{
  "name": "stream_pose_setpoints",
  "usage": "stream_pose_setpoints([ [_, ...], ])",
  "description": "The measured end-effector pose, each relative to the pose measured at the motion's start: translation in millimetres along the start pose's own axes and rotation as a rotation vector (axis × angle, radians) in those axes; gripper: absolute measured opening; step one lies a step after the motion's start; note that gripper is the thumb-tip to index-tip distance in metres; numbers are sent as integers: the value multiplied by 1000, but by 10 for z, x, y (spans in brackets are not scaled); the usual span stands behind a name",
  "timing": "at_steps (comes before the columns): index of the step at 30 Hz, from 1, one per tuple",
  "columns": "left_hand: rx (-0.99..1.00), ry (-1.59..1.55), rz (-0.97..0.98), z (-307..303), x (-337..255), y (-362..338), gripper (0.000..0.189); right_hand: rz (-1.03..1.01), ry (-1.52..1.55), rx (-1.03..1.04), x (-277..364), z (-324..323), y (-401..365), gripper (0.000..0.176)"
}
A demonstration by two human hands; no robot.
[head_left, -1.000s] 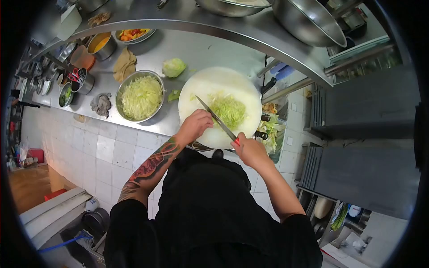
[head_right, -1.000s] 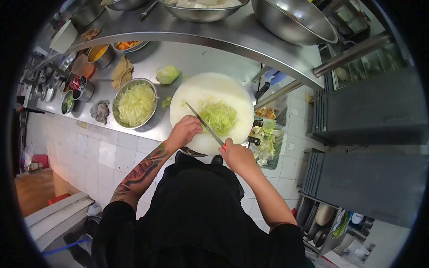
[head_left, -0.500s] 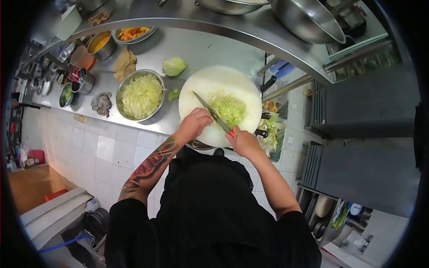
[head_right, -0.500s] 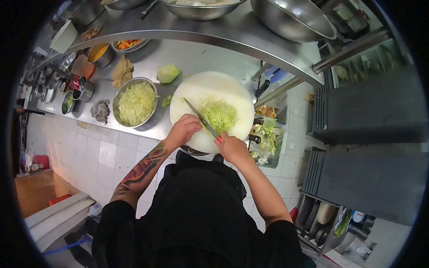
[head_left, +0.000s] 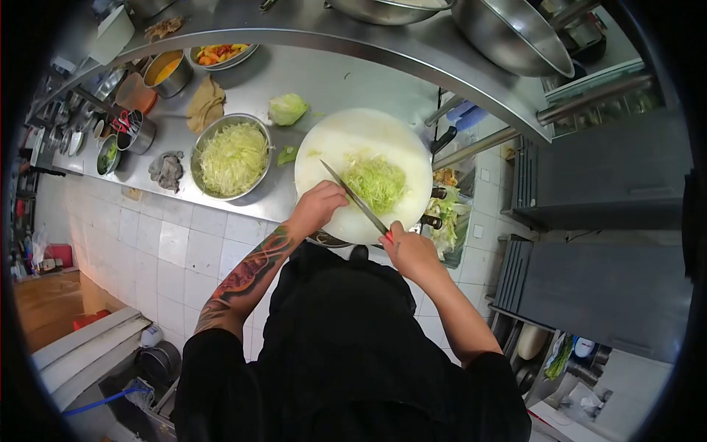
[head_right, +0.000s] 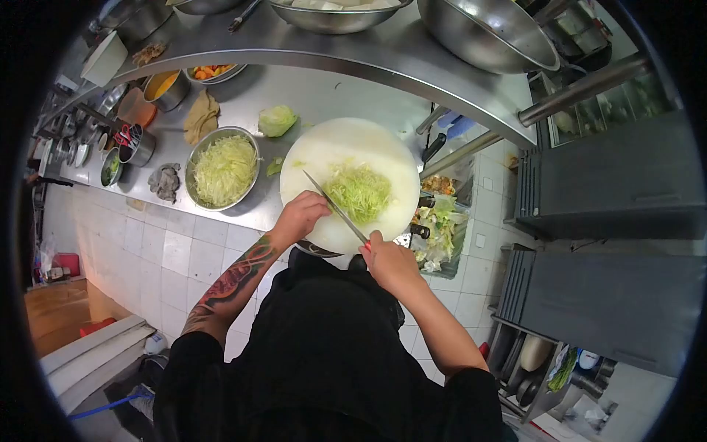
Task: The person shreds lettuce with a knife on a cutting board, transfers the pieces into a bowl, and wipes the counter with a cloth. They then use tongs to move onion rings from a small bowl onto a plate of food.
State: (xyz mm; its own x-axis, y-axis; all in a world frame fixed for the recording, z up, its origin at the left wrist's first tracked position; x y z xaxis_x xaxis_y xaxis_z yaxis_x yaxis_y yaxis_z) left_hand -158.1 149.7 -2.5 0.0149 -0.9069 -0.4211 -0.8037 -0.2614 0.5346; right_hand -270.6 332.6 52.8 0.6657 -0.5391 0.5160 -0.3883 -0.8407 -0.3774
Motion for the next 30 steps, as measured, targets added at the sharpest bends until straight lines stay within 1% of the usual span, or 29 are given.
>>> stream_pose_setpoints([
  [2, 6, 10, -6, 23, 11, -51, 16, 25, -8, 33, -91, 129, 39, 32],
  [3, 1, 20, -1, 31, 23, -70, 20, -3, 29, 14, -186, 325, 173, 33],
  [4, -8, 31, 6, 24, 29, -63, 23, -33, 65, -9, -155, 361, 254, 34],
  [7, -14, 38, 28, -19, 22, -45, 25, -20, 16, 5, -37, 70, 152, 33],
  [8, -15, 37, 31, -18, 42, -35, 25, 10, 2, 50, -28, 20, 75, 34],
  [11, 0, 45, 34, 38, 52, -71, 26, 34, 39, 50, -186, 282, 127, 34],
  [12, -12, 41, 38, 29, 52, -70, 26, 46, 53, 79, -146, 346, 230, 34],
  [13, -24, 42, 42, 6, 61, -71, 25, 40, 52, 81, -142, 307, 256, 34],
  [15, -11, 52, 45, -21, 54, -86, 25, -31, 20, 22, -34, 109, 178, 33],
  [16, -10, 56, 52, -14, 50, -56, 25, 5, 2, 48, -10, 41, 99, 34],
  [20, -2, 54, 37, 23, 63, -91, 28, 8, 88, 52, -324, 489, 235, 36],
  [22, -32, 47, 30, -56, 51, -58, 28, 7, 54, 63, -149, 232, 215, 36],
  [24, -11, 53, 40, -23, 78, -87, 28, 24, 18, 82, -76, 95, 115, 37],
  [26, -4, 58, 43, 7, 90, -80, 28, 8, 45, 57, -261, 361, 181, 38],
  [27, -11, 73, 46, 4, 83, -87, 27, -10, 77, 37, -208, 382, 192, 38],
  [30, -16, 102, 47, -53, 77, -108, 25, -12, 23, 48, -149, 221, 198, 37],
])
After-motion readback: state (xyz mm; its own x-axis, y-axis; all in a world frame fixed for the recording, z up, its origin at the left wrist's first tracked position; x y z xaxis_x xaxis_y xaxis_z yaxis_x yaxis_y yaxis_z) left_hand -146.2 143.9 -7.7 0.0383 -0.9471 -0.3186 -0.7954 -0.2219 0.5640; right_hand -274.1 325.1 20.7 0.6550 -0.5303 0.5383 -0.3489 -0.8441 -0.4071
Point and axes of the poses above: each hand's wrist, its own y-axis towards the middle knuckle, its own z-axis out of the palm, x = y × z, the point moved 7 cm from there along y, towards the middle knuckle, and after that the axes turned 14 degrees about y, right-handed, at the moved point
